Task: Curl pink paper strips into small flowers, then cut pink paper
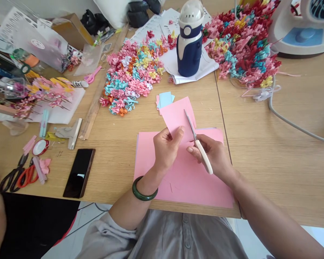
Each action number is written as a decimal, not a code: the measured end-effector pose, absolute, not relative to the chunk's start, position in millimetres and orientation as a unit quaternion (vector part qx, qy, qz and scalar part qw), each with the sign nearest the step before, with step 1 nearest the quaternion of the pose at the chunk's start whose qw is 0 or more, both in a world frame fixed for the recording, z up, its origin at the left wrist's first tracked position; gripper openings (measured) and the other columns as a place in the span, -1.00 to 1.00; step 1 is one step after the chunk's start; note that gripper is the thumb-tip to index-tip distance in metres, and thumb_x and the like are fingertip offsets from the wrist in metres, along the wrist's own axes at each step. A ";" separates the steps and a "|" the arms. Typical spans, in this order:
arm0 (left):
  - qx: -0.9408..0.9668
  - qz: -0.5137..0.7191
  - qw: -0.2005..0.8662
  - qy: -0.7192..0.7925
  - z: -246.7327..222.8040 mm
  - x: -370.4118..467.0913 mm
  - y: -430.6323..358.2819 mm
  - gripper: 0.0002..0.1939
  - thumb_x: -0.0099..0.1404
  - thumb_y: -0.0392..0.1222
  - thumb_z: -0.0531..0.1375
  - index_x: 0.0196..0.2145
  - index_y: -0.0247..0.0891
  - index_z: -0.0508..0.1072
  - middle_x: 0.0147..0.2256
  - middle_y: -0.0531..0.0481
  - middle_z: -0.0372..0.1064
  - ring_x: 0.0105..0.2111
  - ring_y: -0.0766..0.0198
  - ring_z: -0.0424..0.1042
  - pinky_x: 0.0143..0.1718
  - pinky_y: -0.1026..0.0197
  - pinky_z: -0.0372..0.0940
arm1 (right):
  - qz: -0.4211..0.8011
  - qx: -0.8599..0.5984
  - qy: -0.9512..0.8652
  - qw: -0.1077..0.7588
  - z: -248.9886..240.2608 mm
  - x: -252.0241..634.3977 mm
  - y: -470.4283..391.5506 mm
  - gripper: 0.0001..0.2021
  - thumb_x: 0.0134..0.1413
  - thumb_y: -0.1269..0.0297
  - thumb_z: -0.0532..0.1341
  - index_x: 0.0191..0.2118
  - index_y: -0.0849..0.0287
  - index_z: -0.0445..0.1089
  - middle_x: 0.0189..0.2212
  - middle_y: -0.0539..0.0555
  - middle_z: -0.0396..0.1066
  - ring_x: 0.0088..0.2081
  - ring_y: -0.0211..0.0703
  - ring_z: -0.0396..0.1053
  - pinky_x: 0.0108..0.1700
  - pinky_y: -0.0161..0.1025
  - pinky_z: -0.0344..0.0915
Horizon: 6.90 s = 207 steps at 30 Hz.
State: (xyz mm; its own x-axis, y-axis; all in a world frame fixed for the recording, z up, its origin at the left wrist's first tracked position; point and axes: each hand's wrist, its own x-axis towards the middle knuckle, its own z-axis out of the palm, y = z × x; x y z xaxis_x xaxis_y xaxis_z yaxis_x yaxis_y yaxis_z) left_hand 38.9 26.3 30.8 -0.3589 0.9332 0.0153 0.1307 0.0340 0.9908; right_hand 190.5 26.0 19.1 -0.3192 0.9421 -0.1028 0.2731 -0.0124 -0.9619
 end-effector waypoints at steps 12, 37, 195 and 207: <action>0.371 0.640 0.300 0.602 25.8 19.6 44.0 -0.69 0.18 -0.04 0.33 -0.57 -0.29 0.43 -0.55 0.10 0.24 -0.47 0.38 0.23 -0.41 0.34 0.20 | 0.582 -0.458 -0.610 0.281 26.1 188.4 24.9 -0.46 -0.10 -0.15 0.39 -0.17 0.20 0.38 -0.55 -0.07 0.27 -0.54 -0.31 0.20 -0.51 -0.31 0.17; 0.367 0.646 0.270 0.613 28.4 23.5 41.4 -0.79 0.20 -0.04 0.35 -0.39 -0.26 0.61 -0.41 0.04 0.50 -0.30 0.26 0.45 -0.22 0.27 0.34 | 0.500 -0.465 -0.683 0.258 25.8 187.9 20.5 -0.41 -0.02 -0.26 0.29 -0.16 0.24 0.39 -0.57 -0.06 0.28 -0.54 -0.31 0.14 -0.47 -0.29 0.11; 0.369 0.637 0.328 0.593 26.3 17.9 44.2 -0.52 0.21 0.05 0.32 -0.61 -0.27 0.21 -0.62 0.16 0.02 -0.57 0.46 0.03 -0.56 0.37 0.04 | 0.508 -0.481 -0.659 0.277 18.8 189.0 22.4 -0.50 -0.03 -0.20 0.34 -0.21 0.17 0.38 -0.60 -0.13 0.08 -0.55 -0.34 -0.02 -0.52 -0.31 0.00; 0.373 0.632 0.339 0.589 26.6 19.4 42.8 -0.53 0.21 0.07 0.32 -0.60 -0.27 0.24 -0.62 0.15 0.02 -0.57 0.45 0.02 -0.56 0.36 0.02 | 0.505 -0.495 -0.646 0.290 20.6 187.4 21.8 -0.48 -0.06 -0.25 0.32 -0.28 0.17 0.35 -0.65 -0.15 0.02 -0.61 -0.36 -0.01 -0.58 -0.32 -0.01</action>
